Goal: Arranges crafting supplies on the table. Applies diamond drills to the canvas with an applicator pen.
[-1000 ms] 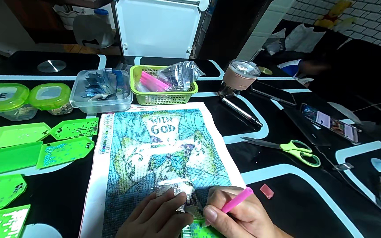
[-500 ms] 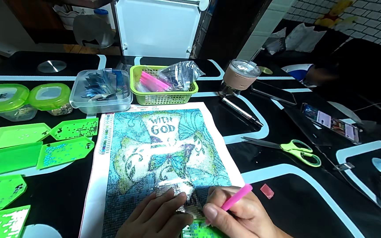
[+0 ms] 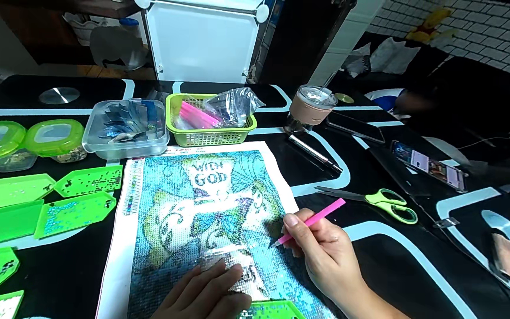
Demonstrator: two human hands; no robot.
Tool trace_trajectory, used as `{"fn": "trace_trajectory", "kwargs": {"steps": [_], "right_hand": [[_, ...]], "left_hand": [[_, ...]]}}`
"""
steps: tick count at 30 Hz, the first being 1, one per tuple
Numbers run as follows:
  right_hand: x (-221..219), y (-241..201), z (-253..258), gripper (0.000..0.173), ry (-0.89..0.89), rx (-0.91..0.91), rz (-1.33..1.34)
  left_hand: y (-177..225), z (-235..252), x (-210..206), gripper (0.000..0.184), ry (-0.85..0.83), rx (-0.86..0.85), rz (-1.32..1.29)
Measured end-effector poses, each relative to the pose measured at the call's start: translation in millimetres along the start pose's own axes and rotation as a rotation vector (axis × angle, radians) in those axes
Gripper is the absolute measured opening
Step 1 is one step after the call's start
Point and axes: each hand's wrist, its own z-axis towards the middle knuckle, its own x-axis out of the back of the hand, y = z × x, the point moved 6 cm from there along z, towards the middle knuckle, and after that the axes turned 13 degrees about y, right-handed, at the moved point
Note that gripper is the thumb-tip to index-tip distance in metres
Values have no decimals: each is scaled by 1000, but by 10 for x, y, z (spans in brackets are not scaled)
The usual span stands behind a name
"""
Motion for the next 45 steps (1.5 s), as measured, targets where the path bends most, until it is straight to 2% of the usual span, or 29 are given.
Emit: {"fn": "trace_trajectory", "kwargs": {"steps": [13,21,25,27,30,34,38,45], "right_hand": [[-31,-10,-15,27,-16,41,-66],[-119,-191,-56,36,-37,288,-423],[-158,-230,-67,37,-64,348,-491],[-135,-204,-58,37,-59,299,-446],[-59,-153,-52,32,-52,162,-191],[-147,-257,-164,30,-246,134,116],[-289,-338,-265,29,-414,205,156],[-291,-355,-280,29,-417,258,103]], "left_hand": [[0,-6,2,44,7,-6,1],[-5,-8,0,44,8,-1,2],[-5,-5,1,43,16,-2,-5],[-4,-7,2,43,14,-3,-4],[-9,-8,5,44,19,-10,2],[-4,-8,7,43,21,1,2],[4,-3,8,43,26,3,3],[-1,-9,-2,42,38,-2,6]]}}
